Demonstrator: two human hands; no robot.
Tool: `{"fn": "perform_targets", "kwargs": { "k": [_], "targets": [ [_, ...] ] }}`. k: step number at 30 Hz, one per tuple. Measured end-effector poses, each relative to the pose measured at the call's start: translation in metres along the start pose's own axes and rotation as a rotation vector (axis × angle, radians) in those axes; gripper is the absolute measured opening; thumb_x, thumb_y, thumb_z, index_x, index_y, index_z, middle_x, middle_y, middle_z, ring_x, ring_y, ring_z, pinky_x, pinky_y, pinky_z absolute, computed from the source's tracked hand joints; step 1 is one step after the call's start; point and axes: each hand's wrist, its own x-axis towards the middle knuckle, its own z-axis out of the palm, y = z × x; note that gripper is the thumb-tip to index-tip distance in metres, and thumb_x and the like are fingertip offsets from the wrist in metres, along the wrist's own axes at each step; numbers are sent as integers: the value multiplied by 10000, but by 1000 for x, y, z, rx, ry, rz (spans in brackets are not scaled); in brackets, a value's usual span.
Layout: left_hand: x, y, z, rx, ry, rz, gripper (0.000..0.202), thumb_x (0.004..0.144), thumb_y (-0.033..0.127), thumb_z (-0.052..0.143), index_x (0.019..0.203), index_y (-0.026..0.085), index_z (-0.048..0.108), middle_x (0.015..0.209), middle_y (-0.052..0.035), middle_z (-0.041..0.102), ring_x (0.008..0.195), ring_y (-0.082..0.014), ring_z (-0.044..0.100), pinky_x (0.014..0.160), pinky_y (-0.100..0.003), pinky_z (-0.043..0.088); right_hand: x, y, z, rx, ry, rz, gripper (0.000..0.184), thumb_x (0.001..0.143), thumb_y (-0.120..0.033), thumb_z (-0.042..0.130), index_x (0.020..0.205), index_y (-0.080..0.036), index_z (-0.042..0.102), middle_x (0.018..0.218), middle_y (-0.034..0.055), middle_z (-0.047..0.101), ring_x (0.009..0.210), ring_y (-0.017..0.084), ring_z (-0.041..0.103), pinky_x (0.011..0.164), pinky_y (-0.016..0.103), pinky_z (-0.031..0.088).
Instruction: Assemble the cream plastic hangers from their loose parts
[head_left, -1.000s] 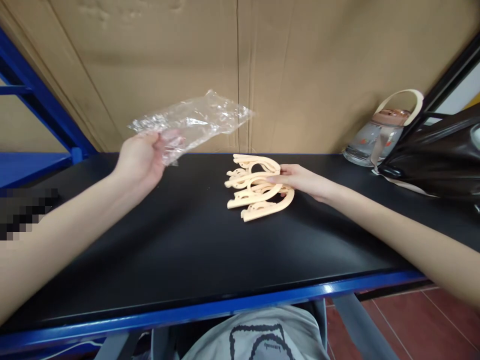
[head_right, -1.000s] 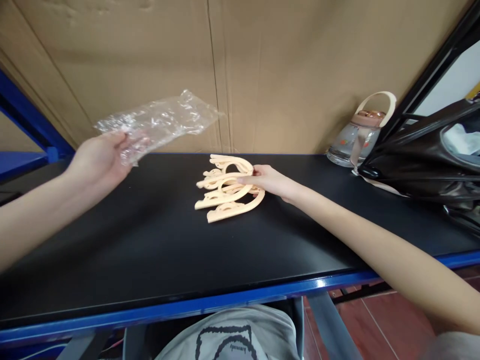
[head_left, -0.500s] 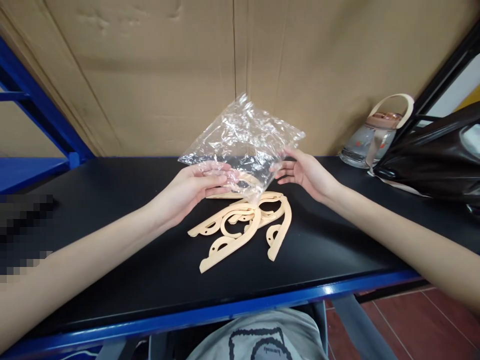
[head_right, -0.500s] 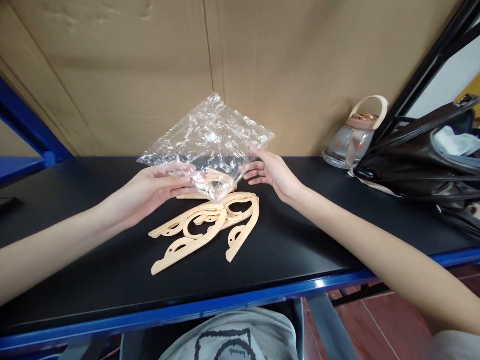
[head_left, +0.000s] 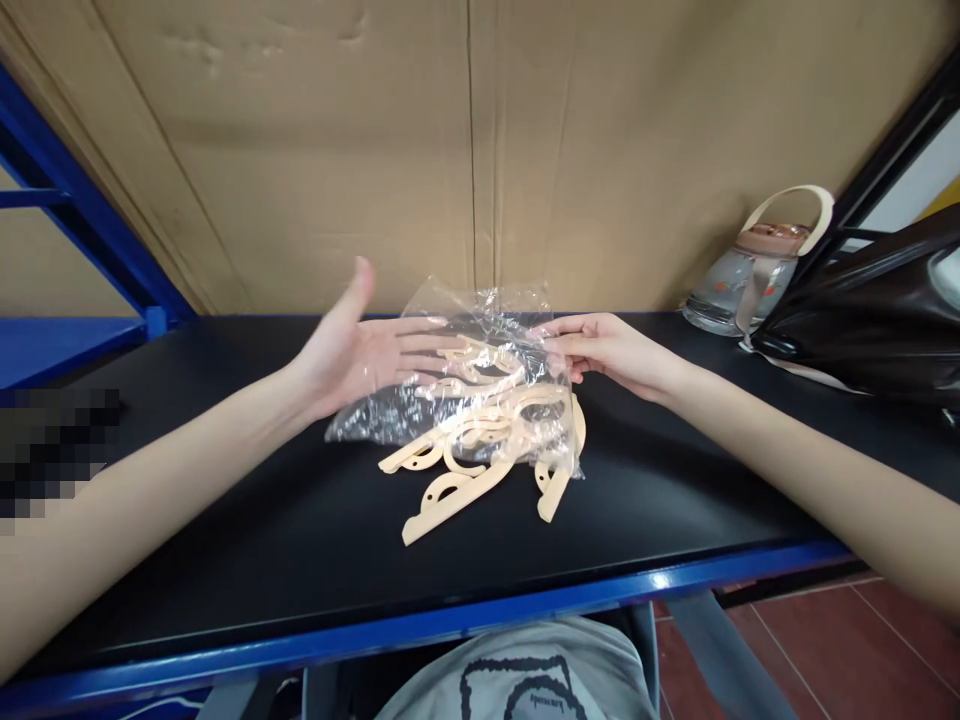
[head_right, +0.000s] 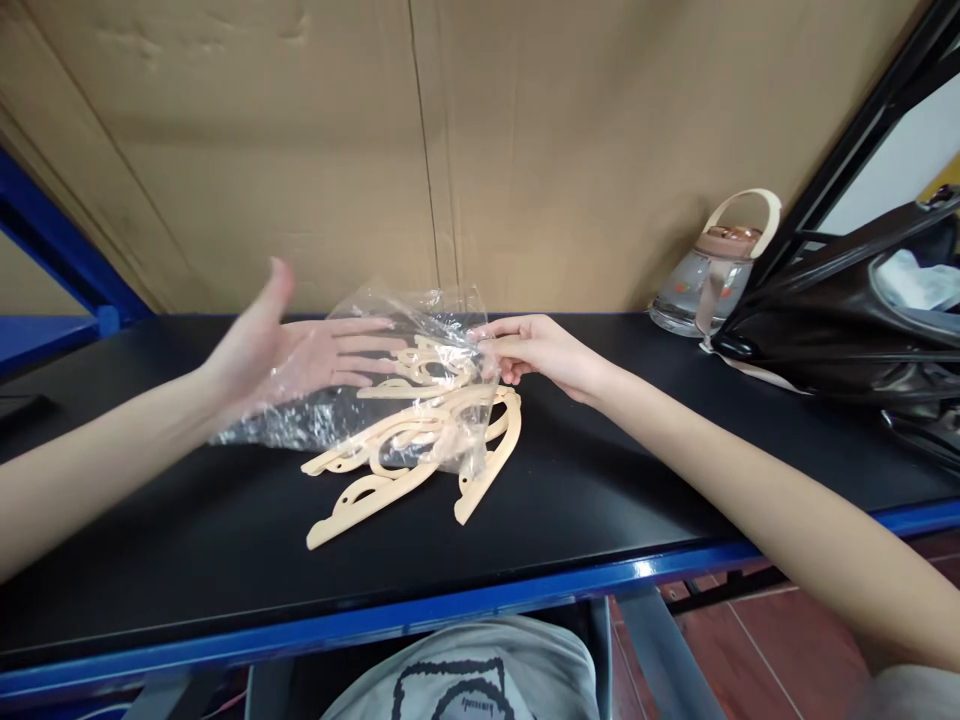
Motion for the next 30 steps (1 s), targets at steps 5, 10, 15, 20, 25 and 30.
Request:
{"fn": "perform_targets", "kwargs": {
  "k": [5, 10, 15, 20, 25, 30],
  "targets": [
    [6, -10, -1, 250, 156, -16, 276, 826, 198, 626, 1092, 137, 671, 925, -114, 741, 689, -131, 674, 546, -163, 526, 0, 3, 4, -40, 43, -11, 234, 803, -349, 653, 884, -135, 697, 653, 13, 658, 533, 68, 545, 514, 197, 447],
    [10, -12, -1, 85, 260, -56, 362, 906, 184, 466, 1247, 200, 586, 797, -72, 744, 539, -110, 642, 447, -161, 495, 2, 9, 5, -57, 84, -26, 218, 789, -331, 655, 818, -121, 708, 688, 47, 693, 554, 80, 573, 556, 214, 476],
    [13, -19, -4, 182, 262, 29, 362, 952, 399, 421, 1084, 178, 676, 1010, -103, 726, 716, -130, 681, 541, -179, 543, 3, 11, 6, -111, 108, -45, 210, 790, -320, 644, 861, -134, 710, 754, 45, 691, 630, 101, 614, 562, 218, 481],
    [13, -21, -7, 241, 347, 137, 259, 847, 239, 614, 1095, 177, 657, 1104, -90, 690, 808, -139, 673, 571, -180, 536, 4, 9, 8, -176, 114, -76, 199, 818, -300, 595, 786, -134, 698, 768, 37, 662, 673, 98, 595, 550, 204, 466],
    [12, -18, -7, 198, 329, 178, 237, 862, 217, 571, 1070, 185, 680, 768, -51, 702, 580, -96, 601, 492, -165, 482, 5, 12, 5, -100, 142, -102, 200, 774, -290, 653, 889, -135, 704, 732, 29, 673, 623, 90, 584, 593, 227, 474],
    [13, -15, -6, -47, 361, 94, 232, 759, 52, 520, 882, 165, 680, 659, -33, 688, 441, -71, 517, 401, -149, 400, 6, 13, 1, 46, 172, -189, 240, 751, -236, 652, 976, -189, 718, 754, 1, 686, 640, 84, 583, 650, 239, 492]
  ]
}}
